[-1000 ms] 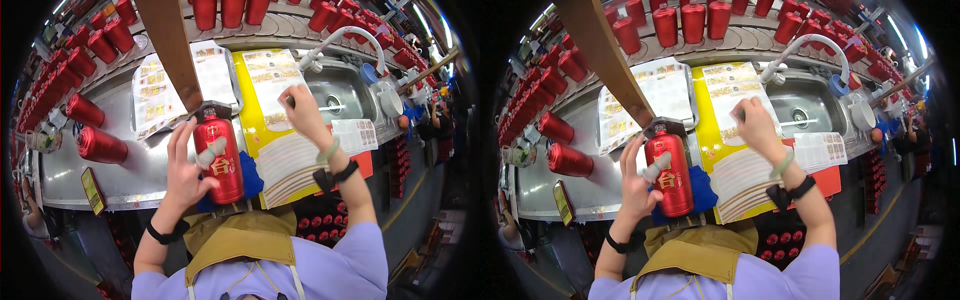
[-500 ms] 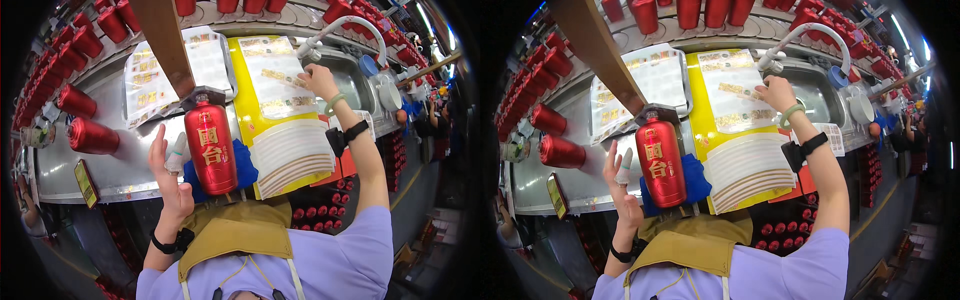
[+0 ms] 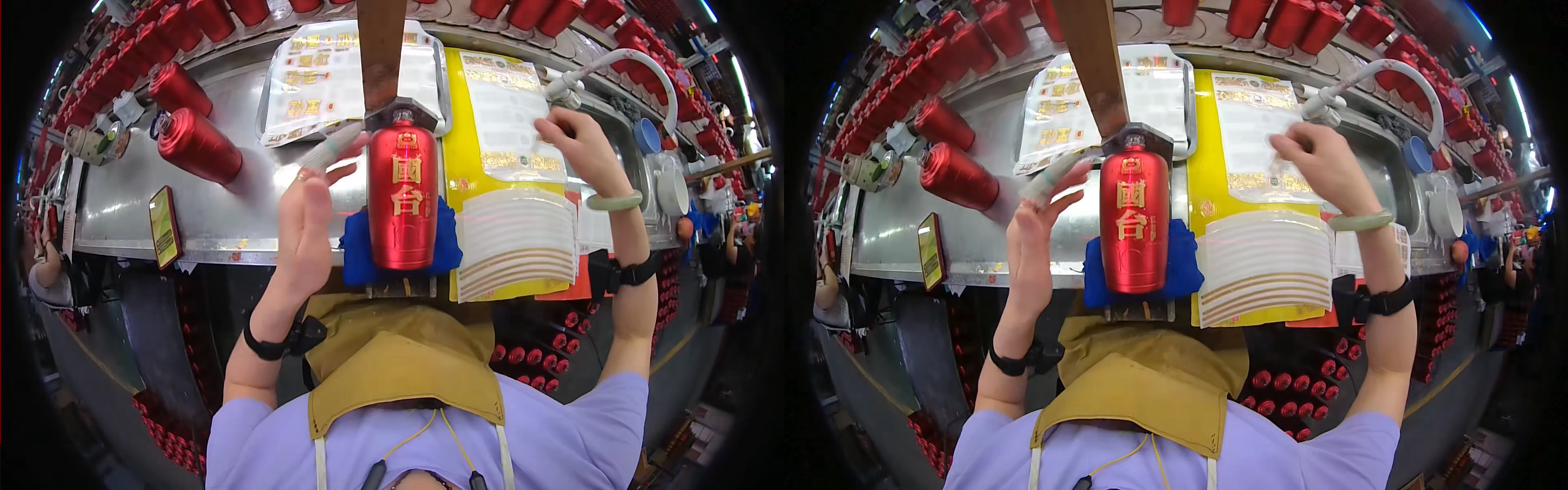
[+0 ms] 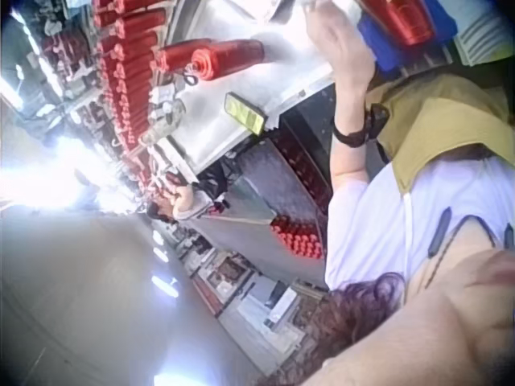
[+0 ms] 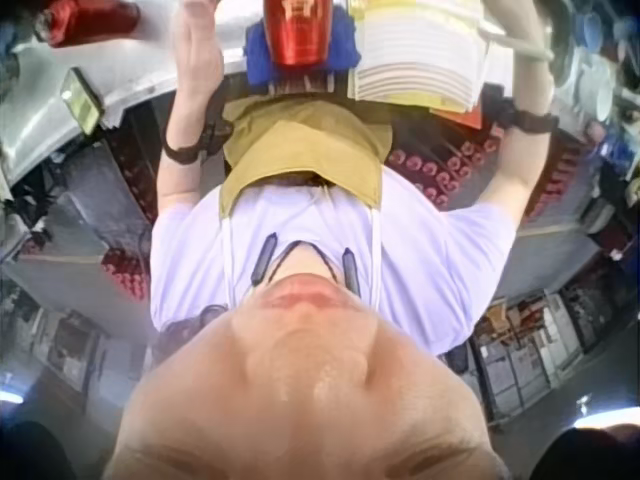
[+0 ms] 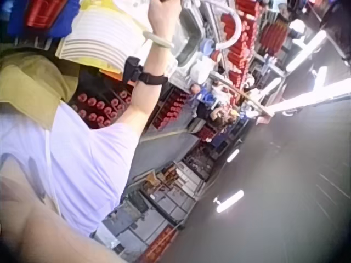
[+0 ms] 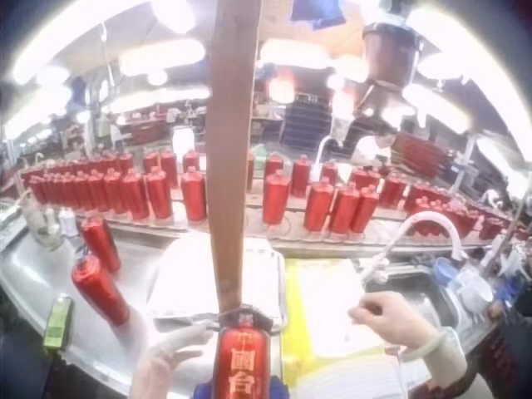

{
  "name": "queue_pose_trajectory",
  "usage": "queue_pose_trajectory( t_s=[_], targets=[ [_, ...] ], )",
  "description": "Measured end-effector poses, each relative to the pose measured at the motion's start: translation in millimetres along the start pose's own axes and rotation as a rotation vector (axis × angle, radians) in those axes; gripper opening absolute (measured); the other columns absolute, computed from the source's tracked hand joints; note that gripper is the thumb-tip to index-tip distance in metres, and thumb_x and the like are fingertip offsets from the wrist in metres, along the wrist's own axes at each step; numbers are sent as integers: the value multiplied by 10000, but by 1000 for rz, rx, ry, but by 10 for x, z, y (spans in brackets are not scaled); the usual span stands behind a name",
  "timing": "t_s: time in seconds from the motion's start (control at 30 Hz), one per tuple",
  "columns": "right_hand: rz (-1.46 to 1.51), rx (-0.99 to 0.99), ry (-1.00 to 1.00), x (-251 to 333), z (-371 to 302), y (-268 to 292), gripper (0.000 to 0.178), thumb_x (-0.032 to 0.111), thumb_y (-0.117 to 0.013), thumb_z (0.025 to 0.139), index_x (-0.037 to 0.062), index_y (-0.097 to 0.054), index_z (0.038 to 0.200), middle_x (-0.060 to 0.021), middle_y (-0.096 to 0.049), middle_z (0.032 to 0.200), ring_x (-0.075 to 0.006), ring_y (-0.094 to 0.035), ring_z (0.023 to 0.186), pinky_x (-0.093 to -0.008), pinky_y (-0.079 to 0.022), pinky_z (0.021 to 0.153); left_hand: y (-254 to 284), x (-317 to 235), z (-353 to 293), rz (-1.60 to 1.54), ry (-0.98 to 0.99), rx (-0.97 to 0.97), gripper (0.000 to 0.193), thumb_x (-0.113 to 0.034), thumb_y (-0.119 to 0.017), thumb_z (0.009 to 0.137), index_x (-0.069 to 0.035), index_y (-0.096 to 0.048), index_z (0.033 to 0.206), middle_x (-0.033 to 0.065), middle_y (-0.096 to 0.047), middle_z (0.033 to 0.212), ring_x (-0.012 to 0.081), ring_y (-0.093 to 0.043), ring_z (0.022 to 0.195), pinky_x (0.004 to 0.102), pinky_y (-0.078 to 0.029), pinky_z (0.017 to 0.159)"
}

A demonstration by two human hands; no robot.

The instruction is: Applying and smoothing gold stickers onto red liquor bottles in a factory setting.

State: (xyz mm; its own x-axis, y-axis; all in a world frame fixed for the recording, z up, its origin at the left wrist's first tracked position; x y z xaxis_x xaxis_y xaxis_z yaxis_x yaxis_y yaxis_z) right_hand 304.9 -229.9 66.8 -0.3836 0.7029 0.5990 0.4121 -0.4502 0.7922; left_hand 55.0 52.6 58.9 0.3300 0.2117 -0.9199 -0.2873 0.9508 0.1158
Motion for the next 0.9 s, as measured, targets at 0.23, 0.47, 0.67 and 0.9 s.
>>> queue_pose_trajectory(
  t_s=[0.23,0.47,0.67,0.9],
  targets=[
    [440,179,415,1866,-632,-383,266,263,-727,1022,11,-742,939,46,-520,683,-35,-408,645,-263,-340,579,-577,-185,165,-659,228,128,799,-588,-263,1160,78,-458,1555,195,-608,1465,228,-629,1291,378,-466,1144],
    [428,283,213,1405,-992,-930,199,199,-758,1010,2,-744,996,4,-643,779,-74,-514,703,-270,-432,653,-132,34,-428,-292,407,206,315,-86,-656,1068,-3,-641,1372,27,-703,1114,97,-669,1057,286,-539,972],
    [426,114,137,974,-1089,-1336,168,163,-773,992,0,-730,996,15,-601,805,-65,-462,708,-259,-401,651,-44,431,-580,-182,501,70,278,-59,-709,1039,5,-623,1295,11,-643,1025,71,-636,964,268,-538,905],
    [440,-14,130,804,-1047,-1442,148,142,-758,999,4,-709,1022,4,-627,870,-71,-477,738,-262,-421,679,-165,598,-570,-349,484,28,321,-56,-682,1056,-22,-547,1345,0,-574,994,89,-596,912,279,-519,816]
  ],
)
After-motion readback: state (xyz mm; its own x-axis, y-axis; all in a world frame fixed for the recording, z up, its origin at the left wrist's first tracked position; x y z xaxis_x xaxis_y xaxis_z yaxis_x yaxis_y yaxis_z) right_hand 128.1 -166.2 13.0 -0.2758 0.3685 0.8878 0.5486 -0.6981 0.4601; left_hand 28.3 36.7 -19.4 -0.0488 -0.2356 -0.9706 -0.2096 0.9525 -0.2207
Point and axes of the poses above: each hand's wrist, its own z-axis towards the middle knuckle, its own y-axis out of the back of the hand, x = y × z, the point moved 8 cm from there along z, towards the middle knuckle
